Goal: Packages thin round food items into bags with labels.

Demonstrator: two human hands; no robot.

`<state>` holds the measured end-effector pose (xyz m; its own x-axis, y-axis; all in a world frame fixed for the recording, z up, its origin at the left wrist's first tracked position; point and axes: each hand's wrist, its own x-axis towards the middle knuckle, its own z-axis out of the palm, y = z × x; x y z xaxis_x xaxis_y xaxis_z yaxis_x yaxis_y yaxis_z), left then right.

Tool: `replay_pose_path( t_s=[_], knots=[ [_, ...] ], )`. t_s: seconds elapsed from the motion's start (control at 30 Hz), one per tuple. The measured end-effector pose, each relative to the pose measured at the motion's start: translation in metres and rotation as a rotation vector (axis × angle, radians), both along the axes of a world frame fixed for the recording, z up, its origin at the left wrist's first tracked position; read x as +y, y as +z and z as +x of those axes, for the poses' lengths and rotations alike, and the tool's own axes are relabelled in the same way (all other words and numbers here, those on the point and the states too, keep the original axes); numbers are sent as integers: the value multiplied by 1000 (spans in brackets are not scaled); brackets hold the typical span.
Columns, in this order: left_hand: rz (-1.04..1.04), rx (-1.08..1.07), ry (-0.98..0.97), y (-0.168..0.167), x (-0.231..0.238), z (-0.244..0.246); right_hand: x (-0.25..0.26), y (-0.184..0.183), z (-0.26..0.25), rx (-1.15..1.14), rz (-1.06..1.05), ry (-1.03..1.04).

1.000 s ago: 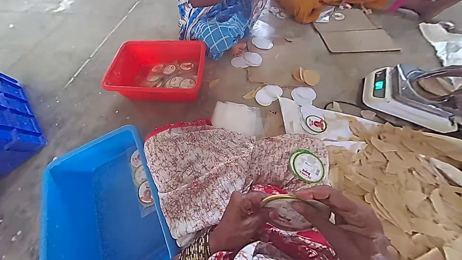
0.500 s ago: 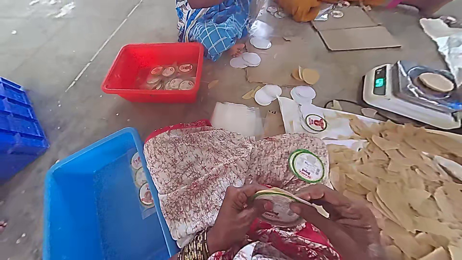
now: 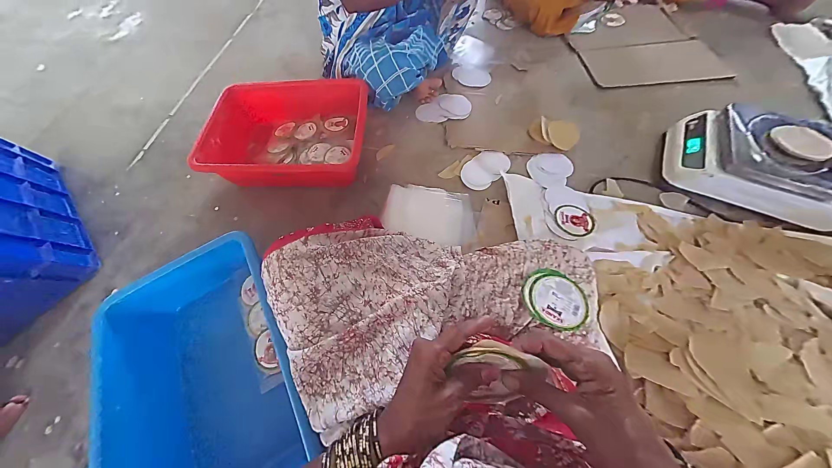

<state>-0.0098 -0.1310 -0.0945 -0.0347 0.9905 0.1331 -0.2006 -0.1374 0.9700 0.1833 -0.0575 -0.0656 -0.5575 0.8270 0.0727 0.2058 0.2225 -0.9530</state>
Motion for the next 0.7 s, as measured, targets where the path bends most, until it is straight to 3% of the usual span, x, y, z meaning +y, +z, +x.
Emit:
replay_pose_path(
  t_s=[0.2, 0.33, 0.53, 0.7],
  knots=[
    [-90, -314, 38, 8, 5, -4, -4, 1, -5, 130, -115, -103],
    [-100, -195, 20, -3, -4, -12, 3, 2, 2, 178, -101, -180],
    [-98, -230, 190, -5, -9, -7, 1, -5, 2, 138, -77, -114],
    [-23, -143, 176, -5, -7, -10, 3, -11, 3, 80, -48, -42]
  ],
)
